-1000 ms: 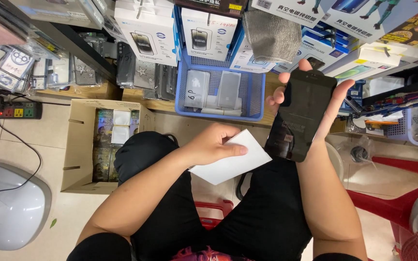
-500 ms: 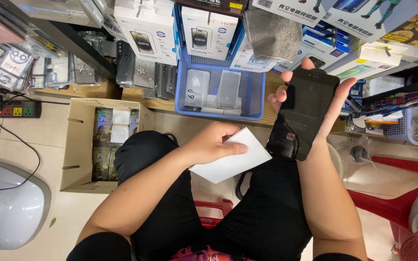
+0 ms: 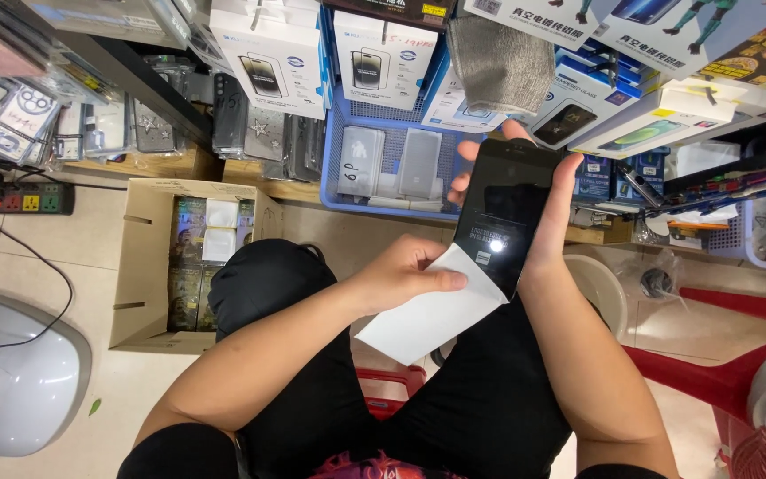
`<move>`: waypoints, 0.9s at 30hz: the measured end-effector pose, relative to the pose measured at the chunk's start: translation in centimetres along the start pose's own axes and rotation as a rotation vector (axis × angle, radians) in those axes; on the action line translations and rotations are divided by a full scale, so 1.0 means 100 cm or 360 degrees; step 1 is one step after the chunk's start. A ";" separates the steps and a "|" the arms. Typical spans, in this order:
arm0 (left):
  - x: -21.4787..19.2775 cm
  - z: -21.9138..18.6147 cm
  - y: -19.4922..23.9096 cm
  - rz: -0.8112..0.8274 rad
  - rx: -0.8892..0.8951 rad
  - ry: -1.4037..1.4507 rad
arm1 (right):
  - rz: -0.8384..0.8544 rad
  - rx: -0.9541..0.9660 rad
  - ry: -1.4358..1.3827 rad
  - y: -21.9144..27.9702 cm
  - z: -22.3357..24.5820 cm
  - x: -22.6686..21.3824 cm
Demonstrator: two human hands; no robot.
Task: The person repeatedly picks small white packets from a blue basket, opens them to reveal black screen protector packages, wipes the surface with a white cloth, and places them back into the basket. This cycle is performed multiple times throughout the clip.
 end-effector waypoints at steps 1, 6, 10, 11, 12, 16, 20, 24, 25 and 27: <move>0.000 0.003 -0.001 -0.0002 0.0000 0.0002 | 0.0001 0.0003 0.0001 0.000 0.000 -0.001; -0.005 0.009 -0.002 -0.0076 -0.0068 0.0154 | 0.0055 -0.0064 -0.0056 -0.004 0.006 0.000; 0.001 0.010 0.000 -0.0036 -0.0136 0.0237 | 0.0168 -0.0085 -0.0069 -0.005 0.007 0.000; -0.003 0.009 0.000 -0.0100 -0.0160 0.0220 | 0.0278 -0.0040 -0.0078 -0.004 0.003 0.009; -0.008 0.008 0.000 -0.0163 -0.0184 0.0204 | 0.0389 0.0005 -0.0088 -0.002 -0.001 0.018; -0.035 -0.002 0.000 -0.0514 0.0026 0.0440 | 0.0125 0.0106 0.0125 -0.012 -0.029 -0.025; -0.070 -0.037 0.014 -0.0769 0.0191 0.0264 | 0.0207 0.0269 0.0548 -0.015 -0.048 -0.044; -0.083 -0.056 0.020 -0.0857 0.0345 0.0010 | 0.0450 -0.0079 0.1174 -0.010 -0.030 -0.027; -0.082 -0.055 0.019 -0.0856 0.0344 0.0009 | 0.0449 -0.0080 0.1174 -0.010 -0.029 -0.022; -0.080 -0.058 0.018 -0.0848 0.0381 -0.0116 | 0.0573 -0.0253 0.1317 -0.007 -0.021 -0.004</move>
Point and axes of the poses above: each hand's wrist, its own y-axis away from the middle knuckle, its own x-axis out of the palm, z = x × y, the point moved 9 cm from there along -y, towards the middle knuckle, and after that the axes turned 9 degrees about -y, right-handed, at the moved point
